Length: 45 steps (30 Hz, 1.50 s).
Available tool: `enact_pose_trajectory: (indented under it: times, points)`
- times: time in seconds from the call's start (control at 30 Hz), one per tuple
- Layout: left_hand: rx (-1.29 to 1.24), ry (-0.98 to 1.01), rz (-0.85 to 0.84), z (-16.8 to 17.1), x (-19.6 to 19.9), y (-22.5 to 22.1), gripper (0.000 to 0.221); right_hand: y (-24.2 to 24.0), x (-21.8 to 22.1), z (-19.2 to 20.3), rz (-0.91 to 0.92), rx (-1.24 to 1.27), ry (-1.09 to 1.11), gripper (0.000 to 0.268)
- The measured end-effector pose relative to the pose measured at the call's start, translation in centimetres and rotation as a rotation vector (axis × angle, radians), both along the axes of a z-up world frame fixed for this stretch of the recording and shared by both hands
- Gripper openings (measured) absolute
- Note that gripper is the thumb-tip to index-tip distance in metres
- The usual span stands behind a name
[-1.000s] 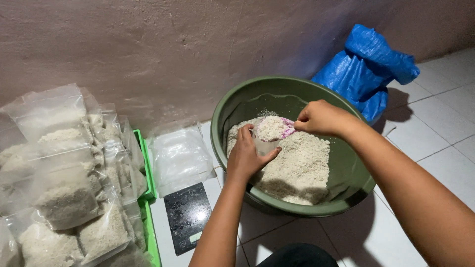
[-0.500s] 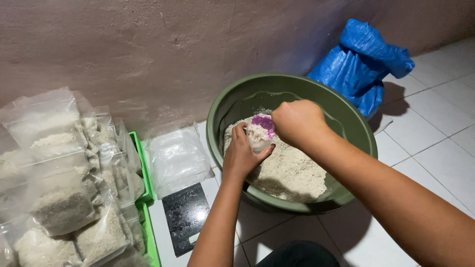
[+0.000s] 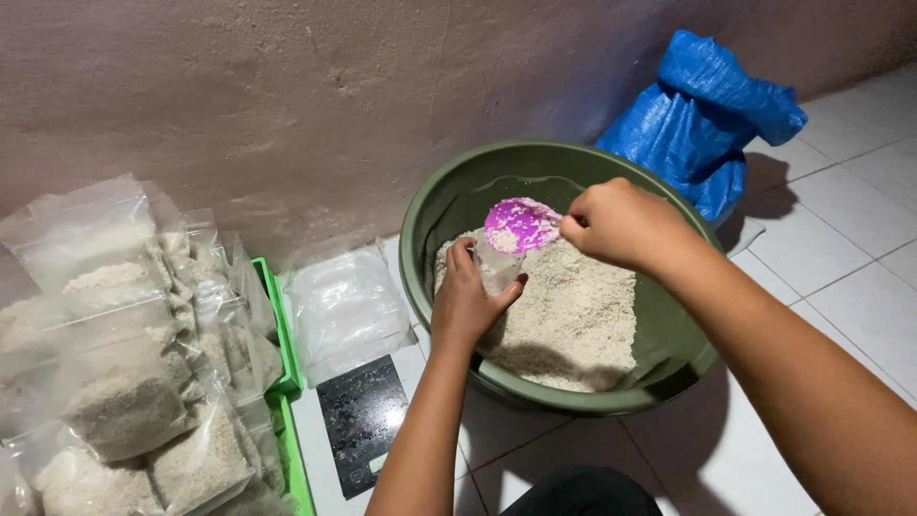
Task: The person is manually filling plastic bags with a powdered food product from a large basin, weighing each bag on a digital scale, and then organizing the filled bags into a green plastic tray.
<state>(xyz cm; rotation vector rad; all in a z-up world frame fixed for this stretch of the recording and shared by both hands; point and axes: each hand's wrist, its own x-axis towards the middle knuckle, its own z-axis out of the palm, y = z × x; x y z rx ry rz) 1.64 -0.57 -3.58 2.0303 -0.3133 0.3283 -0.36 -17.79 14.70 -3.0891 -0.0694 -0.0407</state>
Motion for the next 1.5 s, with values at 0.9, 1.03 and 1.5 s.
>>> enact_pose_trajectory:
  times: [0.9,1.03,1.5]
  points:
    - [-0.114,0.081,0.188,1.2,-0.2,0.1,0.089,-5.1,8.8,-27.0,0.021,0.337,0.613,0.025]
    - [-0.113,0.051,0.169,0.8,-0.3,0.0,0.086,-8.0,9.4,-24.5,-0.037,0.415,0.530,0.026]
    - [0.012,0.095,-0.016,1.2,-0.5,0.2,0.087,-9.1,3.5,-4.9,-0.086,0.316,0.156,0.024]
